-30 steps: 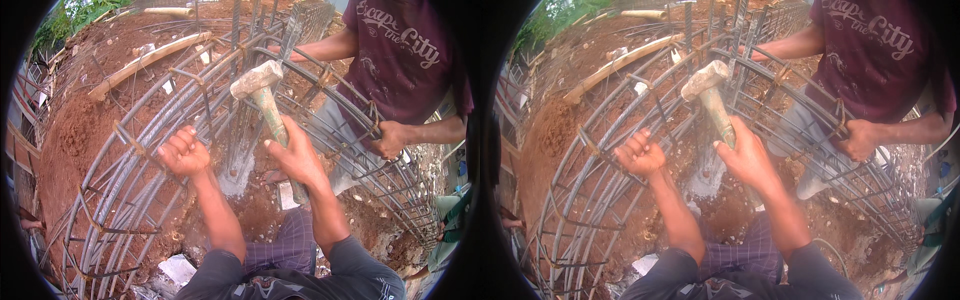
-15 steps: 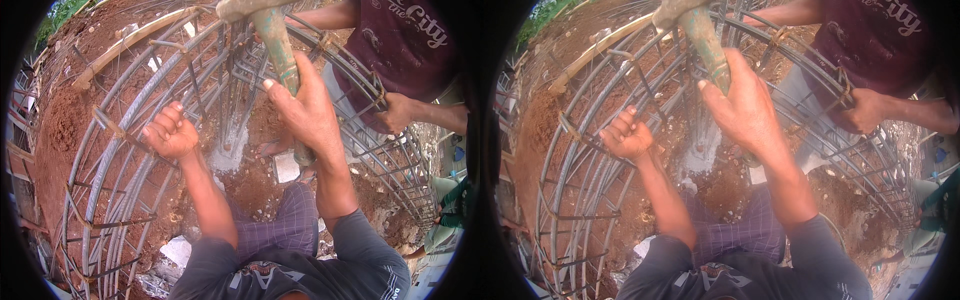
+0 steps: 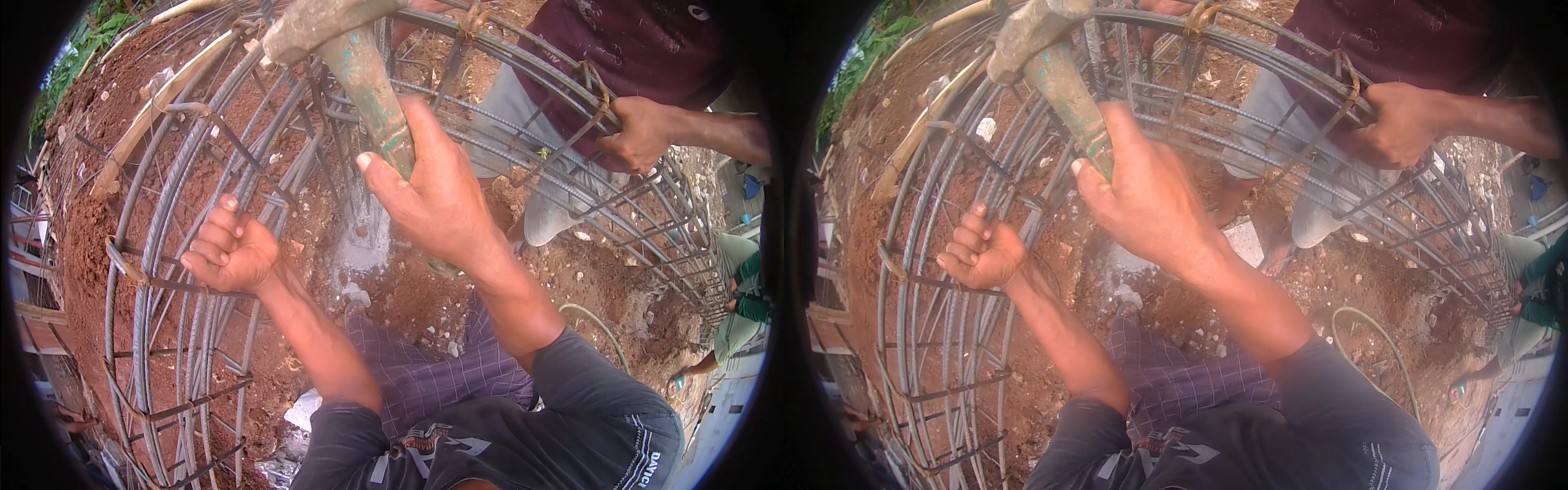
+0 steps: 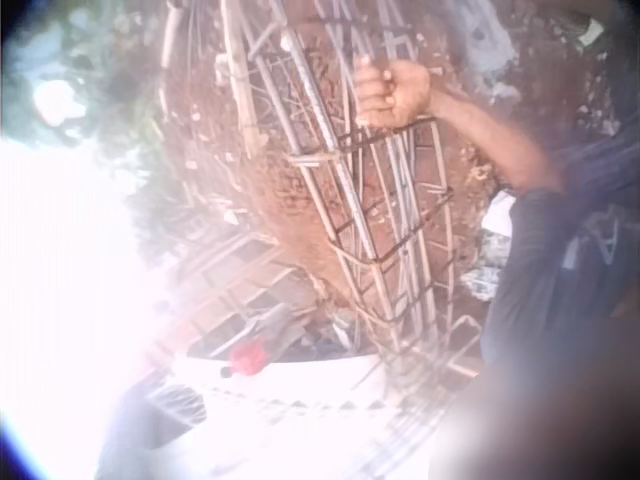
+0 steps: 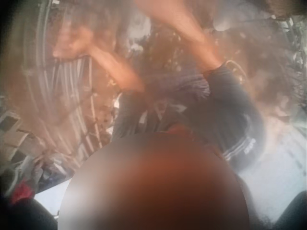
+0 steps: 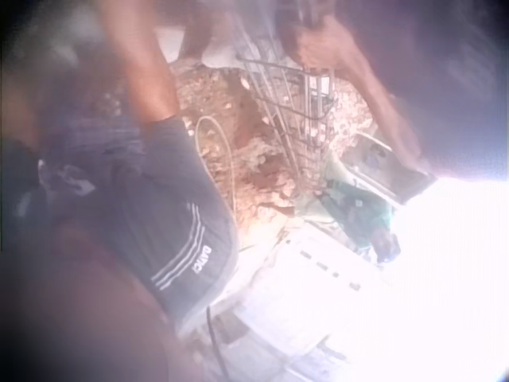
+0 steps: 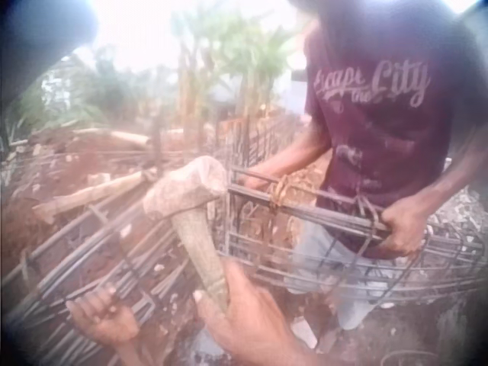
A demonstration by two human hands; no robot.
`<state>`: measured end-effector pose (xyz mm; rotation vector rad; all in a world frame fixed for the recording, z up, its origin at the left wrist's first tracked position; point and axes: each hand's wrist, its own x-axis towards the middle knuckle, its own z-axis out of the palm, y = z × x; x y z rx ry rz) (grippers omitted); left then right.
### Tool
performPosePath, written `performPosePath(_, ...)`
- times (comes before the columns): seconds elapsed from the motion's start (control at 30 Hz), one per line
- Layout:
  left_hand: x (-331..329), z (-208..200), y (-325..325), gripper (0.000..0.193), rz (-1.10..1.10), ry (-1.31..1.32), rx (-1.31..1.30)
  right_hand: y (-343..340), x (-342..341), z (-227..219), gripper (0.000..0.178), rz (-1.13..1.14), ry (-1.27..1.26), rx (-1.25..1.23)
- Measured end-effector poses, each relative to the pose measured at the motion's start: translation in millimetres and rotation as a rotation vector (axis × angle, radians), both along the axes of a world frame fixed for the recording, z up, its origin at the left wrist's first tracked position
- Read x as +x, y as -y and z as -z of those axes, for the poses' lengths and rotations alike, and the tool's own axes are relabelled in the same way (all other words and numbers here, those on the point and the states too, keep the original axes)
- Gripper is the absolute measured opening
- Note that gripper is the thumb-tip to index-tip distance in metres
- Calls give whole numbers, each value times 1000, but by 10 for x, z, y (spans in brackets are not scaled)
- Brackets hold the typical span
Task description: The person uses a hammer to secure wire ties on a rebar cage structure. They repeatedly strike the ties to tighten them while another worker assists by holding the cage steady.
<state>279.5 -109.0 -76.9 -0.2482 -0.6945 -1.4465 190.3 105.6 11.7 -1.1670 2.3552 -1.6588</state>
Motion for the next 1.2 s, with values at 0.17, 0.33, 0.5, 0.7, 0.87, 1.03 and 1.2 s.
performPosePath(0.17,10,-9,-10,55,-7,19,6,413,-117,216,32,-69,-22,383)
performPosePath(0.33,8,-49,-36,55,-19,3,61,-64,-130,382,35,-41,142,180)
performPosePath(0.5,23,-31,-18,54,-55,52,43,157,-50,260,35,7,8,-162)
performPosePath(0.7,22,-54,-7,54,-25,44,83,184,-346,314,36,-78,158,354)
performPosePath(0.87,22,-77,-54,55,-54,41,126,-189,-95,717,39,3,187,123)
performPosePath(1.03,27,-72,-69,56,-13,4,120,-26,136,980,39,48,325,145)
performPosePath(1.2,10,-98,-112,55,35,-43,37,215,63,1040,35,169,176,176)
